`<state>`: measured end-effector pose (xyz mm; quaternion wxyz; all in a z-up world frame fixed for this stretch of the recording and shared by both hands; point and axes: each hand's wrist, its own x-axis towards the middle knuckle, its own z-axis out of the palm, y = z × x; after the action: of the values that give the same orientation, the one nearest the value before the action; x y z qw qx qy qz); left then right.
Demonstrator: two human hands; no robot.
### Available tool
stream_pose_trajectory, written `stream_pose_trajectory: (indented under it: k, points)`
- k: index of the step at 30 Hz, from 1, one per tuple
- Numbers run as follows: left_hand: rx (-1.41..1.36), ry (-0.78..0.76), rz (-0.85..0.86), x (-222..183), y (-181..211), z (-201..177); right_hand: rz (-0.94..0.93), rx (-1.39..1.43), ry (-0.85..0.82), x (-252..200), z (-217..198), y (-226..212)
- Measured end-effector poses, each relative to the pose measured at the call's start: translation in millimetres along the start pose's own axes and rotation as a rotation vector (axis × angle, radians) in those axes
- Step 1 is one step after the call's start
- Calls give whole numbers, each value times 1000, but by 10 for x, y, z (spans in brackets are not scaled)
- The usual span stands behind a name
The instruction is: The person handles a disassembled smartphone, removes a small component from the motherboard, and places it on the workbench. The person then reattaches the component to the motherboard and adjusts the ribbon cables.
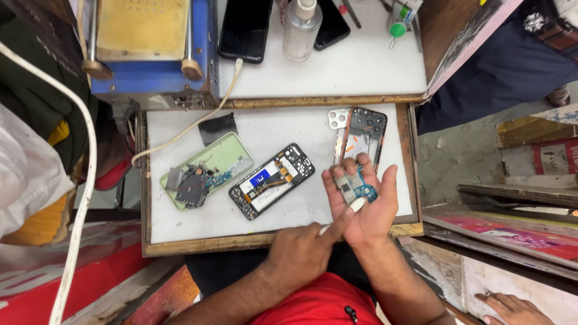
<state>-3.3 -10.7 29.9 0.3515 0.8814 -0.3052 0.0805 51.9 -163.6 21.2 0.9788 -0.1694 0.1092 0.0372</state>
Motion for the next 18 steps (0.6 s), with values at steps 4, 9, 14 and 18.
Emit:
stream_pose_trajectory:
  k: [4,9,14,18]
  points:
    - [65,-7,-48,-15,-208,-57,54,-49,63,-68,-71,23]
    - [202,-176,-95,-55,-311,52,71,-38,28,-45,-65,18]
    - [183,-229,3,-134,-243,210,99,-60,135,-9,-83,-11]
    - [49,-87,-135,-49,-370,94,108,-58,115,-4,-191,-17]
